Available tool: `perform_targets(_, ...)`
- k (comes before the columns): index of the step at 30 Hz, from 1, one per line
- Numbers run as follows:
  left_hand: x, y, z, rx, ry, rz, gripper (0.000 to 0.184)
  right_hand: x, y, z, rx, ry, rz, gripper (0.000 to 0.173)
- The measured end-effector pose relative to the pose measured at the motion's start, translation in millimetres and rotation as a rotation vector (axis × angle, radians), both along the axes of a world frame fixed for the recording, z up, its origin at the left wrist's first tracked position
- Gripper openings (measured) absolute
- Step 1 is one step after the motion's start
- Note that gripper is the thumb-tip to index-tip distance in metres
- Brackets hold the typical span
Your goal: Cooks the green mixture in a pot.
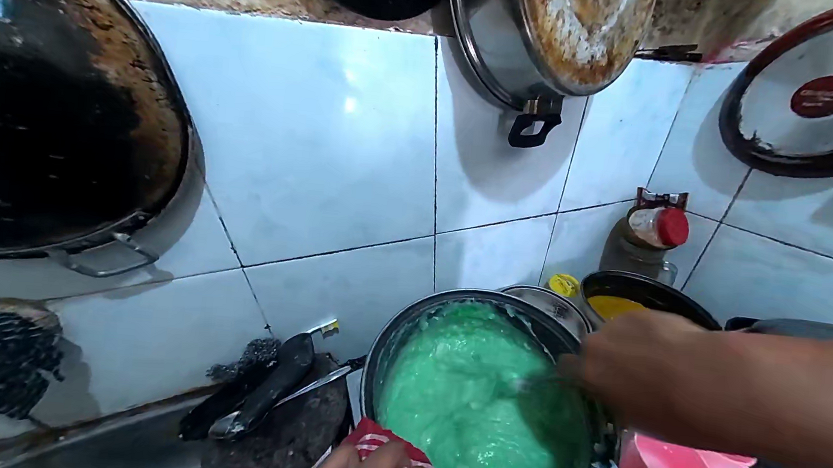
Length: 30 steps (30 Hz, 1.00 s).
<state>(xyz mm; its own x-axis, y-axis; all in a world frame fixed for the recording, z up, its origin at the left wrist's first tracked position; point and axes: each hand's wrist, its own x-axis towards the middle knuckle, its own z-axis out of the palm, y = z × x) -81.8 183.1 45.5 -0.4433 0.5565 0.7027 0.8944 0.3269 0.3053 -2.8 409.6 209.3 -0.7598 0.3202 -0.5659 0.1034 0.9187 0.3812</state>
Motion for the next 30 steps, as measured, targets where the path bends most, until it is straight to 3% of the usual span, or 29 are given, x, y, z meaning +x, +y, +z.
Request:
perform_targets(3,2,2,-3,0.011,0.026,0.033,0.026,4,6,29,0.117,-0.018,-0.048,0.015)
perform_targets(6,1,3,-1,0.016,0.034,0.031,0.025,-10,1,65,0.090,-0.002,-0.105,0.022)
perform_targets(9,3,3,1,-0.015,0.025,0.038,0.026,-28,21,34,0.032,0.246,0.059,0.018)
perform_targets(13,4,1,8,-0.079,-0.002,0.055,0.027,-33,10,-16,-0.056,0.167,0.006,0.016)
perform_targets(16,8,0,9,-0.105,-0.027,0.064,0.027,-11,-6,1,0.022,-0.026,-0.099,0.020)
perform_targets(19,7,1,10,-0.100,-0.036,0.075,0.029,7,-15,35,0.201,-0.027,-0.052,0.013)
perform_targets(22,7,2,8,-0.094,-0.047,0.066,0.030,15,-29,50,0.355,0.138,0.151,0.007)
perform_targets(27,5,-1,8,-0.117,-0.027,0.034,0.040,-23,-28,13,0.444,0.501,0.882,0.021)
perform_targets(30,4,-2,8,-0.123,-0.005,0.021,0.035,-38,-17,0,0.483,0.351,0.876,0.026)
